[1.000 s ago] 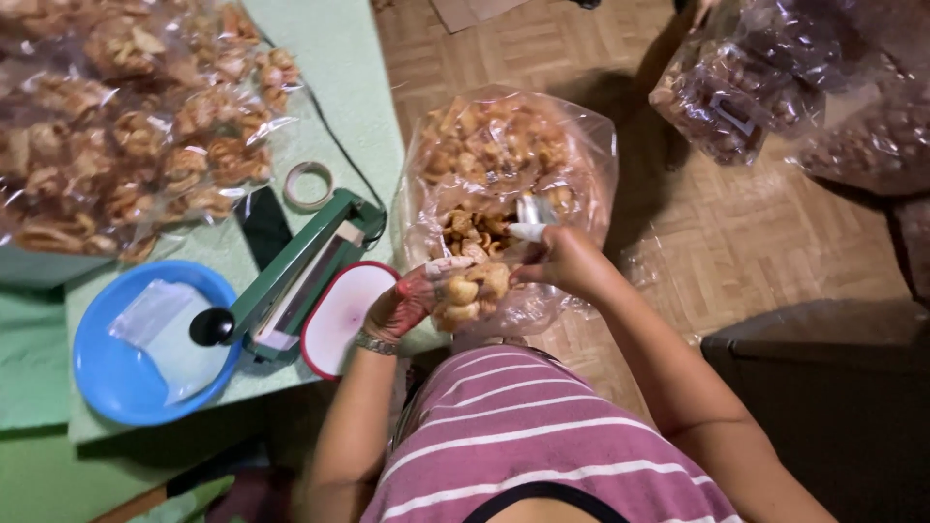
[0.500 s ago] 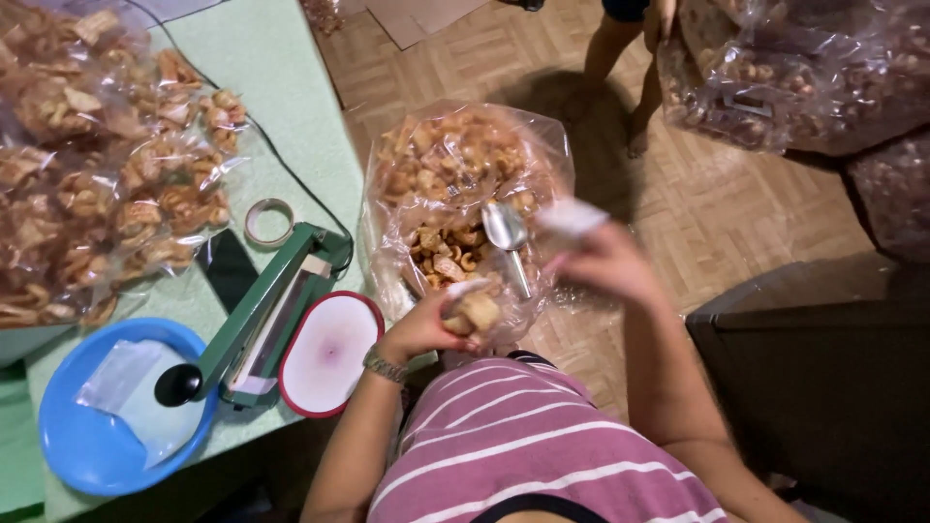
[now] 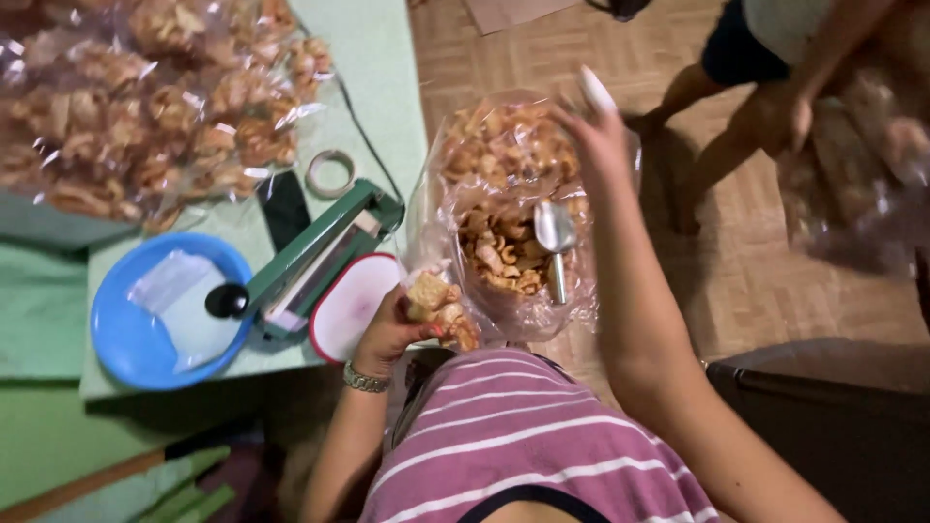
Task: Filling small plastic bags with snacks from a bulk container and sealing them using a heat sealer.
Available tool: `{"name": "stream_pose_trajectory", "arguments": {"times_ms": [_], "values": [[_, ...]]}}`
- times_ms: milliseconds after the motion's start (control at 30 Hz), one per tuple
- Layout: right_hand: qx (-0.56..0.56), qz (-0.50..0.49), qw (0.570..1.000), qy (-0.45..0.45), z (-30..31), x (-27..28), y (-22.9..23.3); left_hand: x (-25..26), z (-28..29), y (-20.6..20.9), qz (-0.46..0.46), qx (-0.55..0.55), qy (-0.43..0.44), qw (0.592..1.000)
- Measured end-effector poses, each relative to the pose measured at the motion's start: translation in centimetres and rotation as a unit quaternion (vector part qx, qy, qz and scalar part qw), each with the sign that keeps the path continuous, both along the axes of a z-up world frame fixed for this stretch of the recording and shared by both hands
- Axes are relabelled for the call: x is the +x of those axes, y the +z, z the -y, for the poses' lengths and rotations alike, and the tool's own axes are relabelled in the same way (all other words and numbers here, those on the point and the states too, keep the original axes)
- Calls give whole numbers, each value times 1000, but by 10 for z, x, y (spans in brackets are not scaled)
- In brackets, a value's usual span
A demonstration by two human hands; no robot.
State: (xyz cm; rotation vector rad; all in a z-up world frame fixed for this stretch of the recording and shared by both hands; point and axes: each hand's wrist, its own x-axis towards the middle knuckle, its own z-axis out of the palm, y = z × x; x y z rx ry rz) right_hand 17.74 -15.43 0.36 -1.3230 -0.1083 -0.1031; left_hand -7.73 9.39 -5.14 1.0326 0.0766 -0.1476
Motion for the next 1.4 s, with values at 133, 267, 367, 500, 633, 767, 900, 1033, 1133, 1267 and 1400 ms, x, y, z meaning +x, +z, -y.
{"name": "stream_pose_trajectory", "arguments": {"times_ms": [133,267,367,500,633,767,900,1033,1133,1267,1400], "values": [[3,95,949,300,-91,-23,69,-22,-10,14,27,-29,61,997],[-388,54,707,589,-103,-72,81,-45,-26,-28,19,-25,174,984],[-569,-31,675,468,-71,-64,3,-61,-29,-38,22,12,223,974],[-705,-88,626,321,9,-52,-139,-85,-28,-25,19,7,251,968],[-722,-108,587,349,15,-79,-165,-85,-20,-18,-68,37,262,962],[-724,-100,607,312,15,-97,-230,-65,-12,11,-105,126,220,962],[-722,-111,608,309,-7,-113,-185,-47,-13,12,-81,192,180,961],[-711,-103,609,336,-12,-123,-148,-44,-15,1,-73,216,136,964],[-716,-106,619,307,-2,-122,-169,-41,-15,4,-77,215,128,965],[-635,-199,698,265,-3,-123,-150,-35,-13,20,-72,209,124,967],[-544,-217,794,163,11,-120,-141,-30,-8,5,-40,286,115,950]]}}
